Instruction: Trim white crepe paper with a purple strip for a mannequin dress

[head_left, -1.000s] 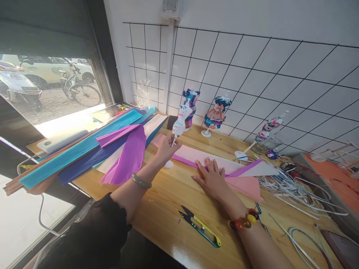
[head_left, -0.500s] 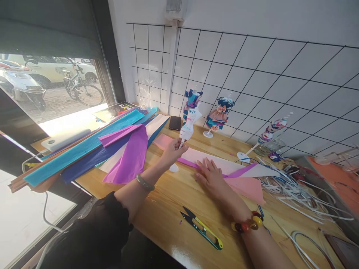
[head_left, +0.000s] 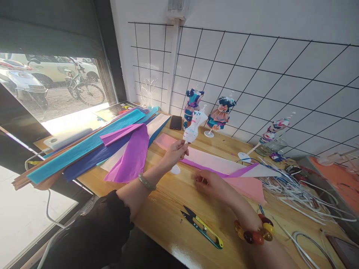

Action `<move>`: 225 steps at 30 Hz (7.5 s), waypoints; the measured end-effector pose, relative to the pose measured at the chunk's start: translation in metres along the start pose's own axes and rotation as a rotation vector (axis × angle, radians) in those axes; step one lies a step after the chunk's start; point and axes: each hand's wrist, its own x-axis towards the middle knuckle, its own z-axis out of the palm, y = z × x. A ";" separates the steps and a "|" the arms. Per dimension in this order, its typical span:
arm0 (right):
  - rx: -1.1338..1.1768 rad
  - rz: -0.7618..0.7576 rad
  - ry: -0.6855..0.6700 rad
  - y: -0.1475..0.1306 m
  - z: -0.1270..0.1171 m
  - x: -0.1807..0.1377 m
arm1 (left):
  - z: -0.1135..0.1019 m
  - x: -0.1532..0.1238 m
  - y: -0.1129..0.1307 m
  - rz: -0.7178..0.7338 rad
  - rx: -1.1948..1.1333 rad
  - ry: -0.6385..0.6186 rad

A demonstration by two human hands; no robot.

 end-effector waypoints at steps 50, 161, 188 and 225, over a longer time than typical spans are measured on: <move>-0.198 0.835 0.194 0.139 -0.011 -0.226 | 0.016 -0.006 -0.001 0.165 0.264 -0.115; 0.692 -0.046 0.601 0.014 0.011 -0.073 | 0.060 -0.051 0.001 -0.678 -0.216 -0.521; 0.627 -0.002 0.575 0.010 0.011 -0.070 | 0.063 -0.053 0.002 -0.593 -0.078 -0.615; 0.704 -0.019 0.643 0.017 0.015 -0.073 | 0.052 -0.050 -0.001 -0.677 -0.140 -0.735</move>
